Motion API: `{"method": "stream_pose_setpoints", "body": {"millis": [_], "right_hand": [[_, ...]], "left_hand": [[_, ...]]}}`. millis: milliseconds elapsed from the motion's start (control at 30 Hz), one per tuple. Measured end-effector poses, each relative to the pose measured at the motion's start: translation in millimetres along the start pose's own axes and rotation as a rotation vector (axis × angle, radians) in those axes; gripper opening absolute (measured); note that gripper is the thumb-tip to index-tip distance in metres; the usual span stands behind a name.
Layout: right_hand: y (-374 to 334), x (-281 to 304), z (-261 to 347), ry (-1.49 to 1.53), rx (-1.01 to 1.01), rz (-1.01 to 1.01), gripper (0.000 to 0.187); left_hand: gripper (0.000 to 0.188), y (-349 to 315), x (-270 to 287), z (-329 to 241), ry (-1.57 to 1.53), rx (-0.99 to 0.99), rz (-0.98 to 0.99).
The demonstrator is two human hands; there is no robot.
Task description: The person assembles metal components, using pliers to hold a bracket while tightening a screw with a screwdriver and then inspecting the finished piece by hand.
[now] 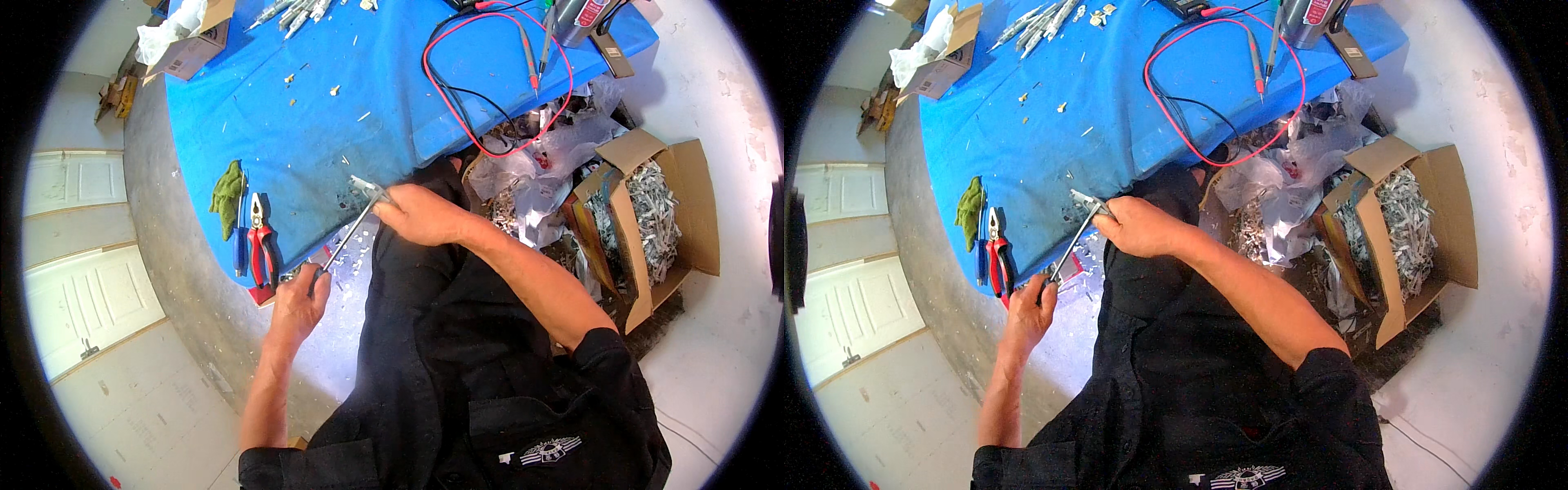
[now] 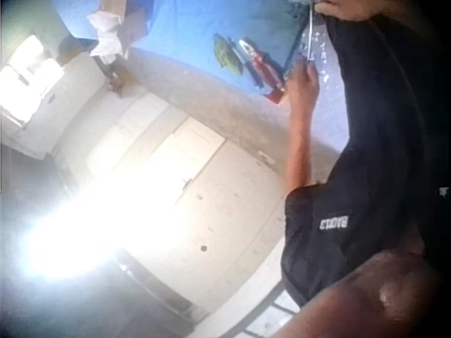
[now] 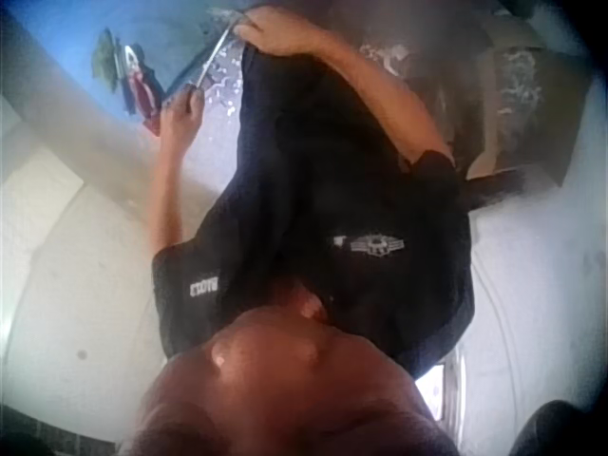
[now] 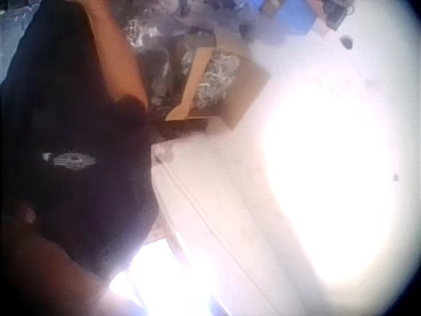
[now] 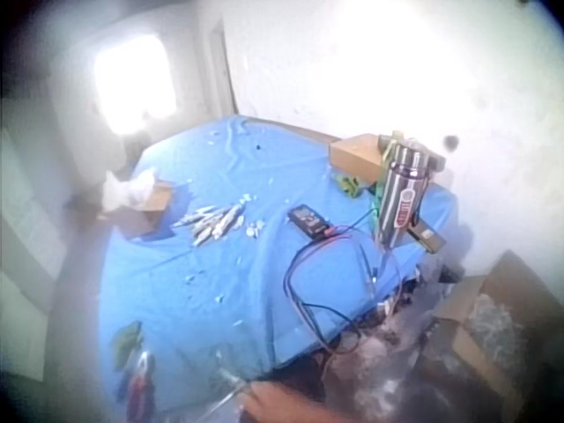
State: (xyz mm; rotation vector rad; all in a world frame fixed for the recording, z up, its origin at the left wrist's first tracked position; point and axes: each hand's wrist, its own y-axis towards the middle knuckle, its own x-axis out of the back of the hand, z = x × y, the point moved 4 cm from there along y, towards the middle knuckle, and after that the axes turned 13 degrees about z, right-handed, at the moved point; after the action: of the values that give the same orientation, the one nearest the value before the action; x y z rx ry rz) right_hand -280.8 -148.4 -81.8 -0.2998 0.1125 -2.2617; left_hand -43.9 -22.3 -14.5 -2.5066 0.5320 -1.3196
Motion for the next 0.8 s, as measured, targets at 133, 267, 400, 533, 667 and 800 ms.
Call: {"method": "stream_pose_setpoints", "body": {"millis": [133,267,400,533,667,800], "right_hand": [[-6,1,9,-0.069,0.017,-0.062,0.039],[-8,-3,4,-0.105,-0.073,-0.074,0.04],[-11,-5,12,-0.131,-0.161,-0.106,0.04],[-10,-7,11,-0.151,-0.164,-0.114,0.039],[-11,-7,13,-0.159,-0.169,-0.123,0.04],[-10,-8,9,-0.131,-0.17,-0.115,0.042]], "left_hand": [[0.016,0,0,-11,0.059,-0.03,-0.048],[0.017,-14,17,-26,0.103,0.048,-0.072],[0.017,-24,26,-44,0.128,0.078,-0.089],[0.017,-30,35,-55,0.175,0.069,-0.066],[0.019,-33,38,-58,0.173,0.079,-0.059],[0.02,-35,46,-68,0.149,0.1,-0.068]]}}
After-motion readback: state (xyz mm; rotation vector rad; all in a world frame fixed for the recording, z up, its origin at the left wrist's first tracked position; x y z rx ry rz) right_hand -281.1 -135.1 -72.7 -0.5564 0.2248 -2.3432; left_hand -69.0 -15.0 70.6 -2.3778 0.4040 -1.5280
